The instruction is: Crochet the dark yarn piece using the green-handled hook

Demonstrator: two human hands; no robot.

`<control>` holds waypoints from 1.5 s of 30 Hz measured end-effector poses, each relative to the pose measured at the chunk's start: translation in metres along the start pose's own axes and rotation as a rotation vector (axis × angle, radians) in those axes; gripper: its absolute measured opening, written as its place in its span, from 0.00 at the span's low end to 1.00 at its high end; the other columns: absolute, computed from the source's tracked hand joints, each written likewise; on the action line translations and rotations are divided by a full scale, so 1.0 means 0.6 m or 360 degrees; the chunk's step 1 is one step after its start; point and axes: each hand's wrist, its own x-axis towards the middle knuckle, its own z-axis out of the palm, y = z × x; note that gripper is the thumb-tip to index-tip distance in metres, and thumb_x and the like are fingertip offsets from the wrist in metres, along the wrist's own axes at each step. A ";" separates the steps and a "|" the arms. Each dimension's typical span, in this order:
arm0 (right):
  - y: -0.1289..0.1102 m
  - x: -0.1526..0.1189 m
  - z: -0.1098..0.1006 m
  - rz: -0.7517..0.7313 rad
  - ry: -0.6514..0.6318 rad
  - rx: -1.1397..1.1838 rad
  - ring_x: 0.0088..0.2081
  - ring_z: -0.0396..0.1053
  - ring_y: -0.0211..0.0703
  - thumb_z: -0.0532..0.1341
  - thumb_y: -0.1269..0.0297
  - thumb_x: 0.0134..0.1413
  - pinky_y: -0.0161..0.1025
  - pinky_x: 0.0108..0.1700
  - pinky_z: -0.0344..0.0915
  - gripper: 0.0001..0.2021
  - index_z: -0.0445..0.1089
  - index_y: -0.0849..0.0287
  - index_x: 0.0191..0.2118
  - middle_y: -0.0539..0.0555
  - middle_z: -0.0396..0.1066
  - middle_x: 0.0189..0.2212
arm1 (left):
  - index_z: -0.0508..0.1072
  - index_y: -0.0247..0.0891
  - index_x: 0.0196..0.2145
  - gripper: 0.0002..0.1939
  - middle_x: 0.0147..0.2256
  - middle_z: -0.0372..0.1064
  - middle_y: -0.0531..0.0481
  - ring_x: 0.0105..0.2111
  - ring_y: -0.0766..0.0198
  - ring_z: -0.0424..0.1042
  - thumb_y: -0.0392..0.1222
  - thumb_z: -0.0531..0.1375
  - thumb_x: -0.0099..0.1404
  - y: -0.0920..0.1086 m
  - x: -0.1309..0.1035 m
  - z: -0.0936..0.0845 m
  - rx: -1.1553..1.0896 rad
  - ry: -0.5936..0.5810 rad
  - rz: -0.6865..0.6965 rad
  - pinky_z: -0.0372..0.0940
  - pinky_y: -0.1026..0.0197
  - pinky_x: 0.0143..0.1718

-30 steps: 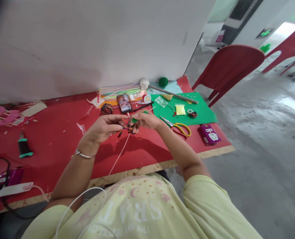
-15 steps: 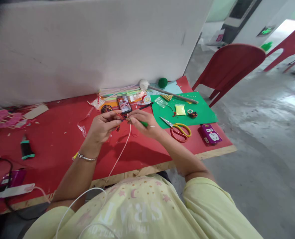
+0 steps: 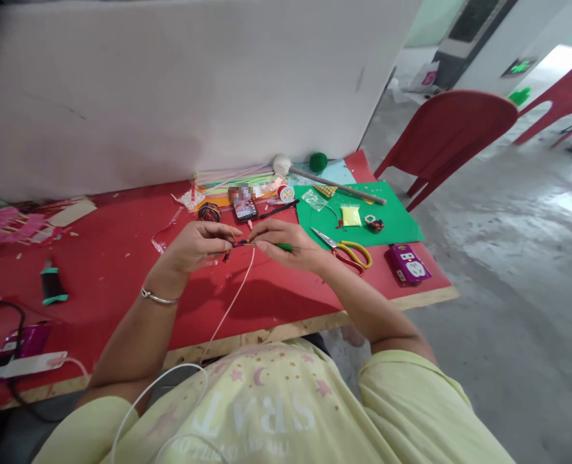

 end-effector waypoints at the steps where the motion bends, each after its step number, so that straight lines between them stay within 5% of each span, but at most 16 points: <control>1: 0.000 -0.001 0.000 0.0129 0.0014 0.0193 0.46 0.77 0.44 0.59 0.61 0.68 0.42 0.50 0.75 0.13 0.79 0.60 0.42 0.61 0.77 0.45 | 0.84 0.32 0.34 0.16 0.23 0.73 0.49 0.18 0.72 0.64 0.30 0.69 0.44 0.000 0.001 0.000 -0.0024 -0.0060 -0.0008 0.56 0.67 0.19; 5: 0.024 -0.009 0.035 0.0669 0.0067 0.1155 0.33 0.78 0.41 0.62 0.49 0.62 0.39 0.37 0.77 0.19 0.78 0.63 0.36 0.58 0.78 0.37 | 0.84 0.31 0.34 0.17 0.22 0.72 0.49 0.15 0.72 0.61 0.32 0.69 0.42 -0.010 0.007 0.015 -0.0218 -0.0243 -0.0056 0.48 0.68 0.16; 10: 0.049 -0.014 0.110 0.0911 0.0563 0.1557 0.26 0.74 0.37 0.65 0.39 0.54 0.36 0.30 0.75 0.23 0.72 0.57 0.39 0.49 0.75 0.31 | 0.83 0.33 0.39 0.20 0.26 0.75 0.49 0.18 0.73 0.64 0.34 0.72 0.44 -0.028 0.009 0.039 -0.0512 0.0012 0.0107 0.52 0.70 0.17; 15: 0.040 -0.014 0.137 0.0677 0.0772 0.1160 0.30 0.74 0.37 0.61 0.43 0.61 0.40 0.39 0.78 0.19 0.73 0.56 0.39 0.51 0.73 0.35 | 0.83 0.37 0.44 0.26 0.29 0.77 0.49 0.23 0.70 0.70 0.36 0.75 0.44 -0.033 0.007 0.041 -0.0581 0.0117 0.0207 0.53 0.71 0.18; 21: 0.027 -0.019 0.131 0.0359 0.0873 0.0446 0.35 0.72 0.38 0.56 0.53 0.69 0.38 0.36 0.73 0.14 0.74 0.56 0.41 0.55 0.70 0.41 | 0.83 0.37 0.45 0.27 0.25 0.75 0.51 0.19 0.73 0.63 0.36 0.76 0.43 -0.045 0.010 0.040 -0.0419 0.0288 0.0339 0.53 0.69 0.19; 26: 0.029 -0.019 0.126 0.0214 0.0817 -0.0226 0.44 0.72 0.42 0.56 0.60 0.69 0.42 0.46 0.72 0.10 0.75 0.55 0.43 0.56 0.71 0.42 | 0.82 0.39 0.49 0.27 0.25 0.71 0.56 0.26 0.71 0.65 0.36 0.73 0.49 -0.067 0.010 0.063 0.0002 0.0721 0.0708 0.63 0.66 0.30; 28: 0.033 -0.023 0.134 0.0126 0.0820 -0.0488 0.46 0.72 0.45 0.58 0.61 0.68 0.43 0.46 0.72 0.10 0.74 0.55 0.48 0.59 0.71 0.44 | 0.82 0.40 0.49 0.26 0.25 0.70 0.57 0.25 0.72 0.64 0.36 0.72 0.50 -0.070 0.009 0.074 -0.0091 0.0813 0.0724 0.62 0.67 0.30; 31: 0.045 -0.031 0.146 -0.0059 0.0924 -0.0810 0.50 0.72 0.50 0.60 0.60 0.66 0.48 0.50 0.73 0.15 0.72 0.55 0.55 0.62 0.72 0.47 | 0.82 0.39 0.45 0.24 0.22 0.65 0.59 0.19 0.76 0.56 0.35 0.73 0.47 -0.064 0.009 0.075 -0.0645 0.0556 0.0408 0.54 0.70 0.21; 35: 0.058 -0.032 0.131 -0.0247 0.0877 -0.0660 0.47 0.76 0.49 0.60 0.56 0.66 0.46 0.49 0.74 0.17 0.73 0.51 0.57 0.60 0.76 0.46 | 0.83 0.36 0.40 0.22 0.20 0.62 0.59 0.17 0.79 0.50 0.31 0.73 0.43 -0.043 0.004 0.046 -0.0973 0.0055 -0.0039 0.44 0.72 0.17; 40: 0.049 -0.015 0.072 -0.0284 0.0403 -0.0449 0.42 0.79 0.43 0.62 0.57 0.65 0.37 0.43 0.74 0.17 0.74 0.52 0.57 0.58 0.80 0.43 | 0.83 0.33 0.41 0.23 0.17 0.60 0.58 0.15 0.79 0.49 0.30 0.72 0.44 -0.028 -0.007 0.014 -0.0767 -0.0025 -0.0040 0.40 0.71 0.16; 45: 0.029 -0.011 0.040 -0.0317 0.0271 -0.0534 0.41 0.80 0.42 0.65 0.63 0.62 0.35 0.44 0.74 0.17 0.75 0.53 0.56 0.58 0.81 0.41 | 0.83 0.33 0.43 0.23 0.16 0.59 0.59 0.15 0.78 0.50 0.32 0.72 0.46 -0.027 -0.009 0.008 -0.0612 -0.0021 -0.0031 0.40 0.70 0.17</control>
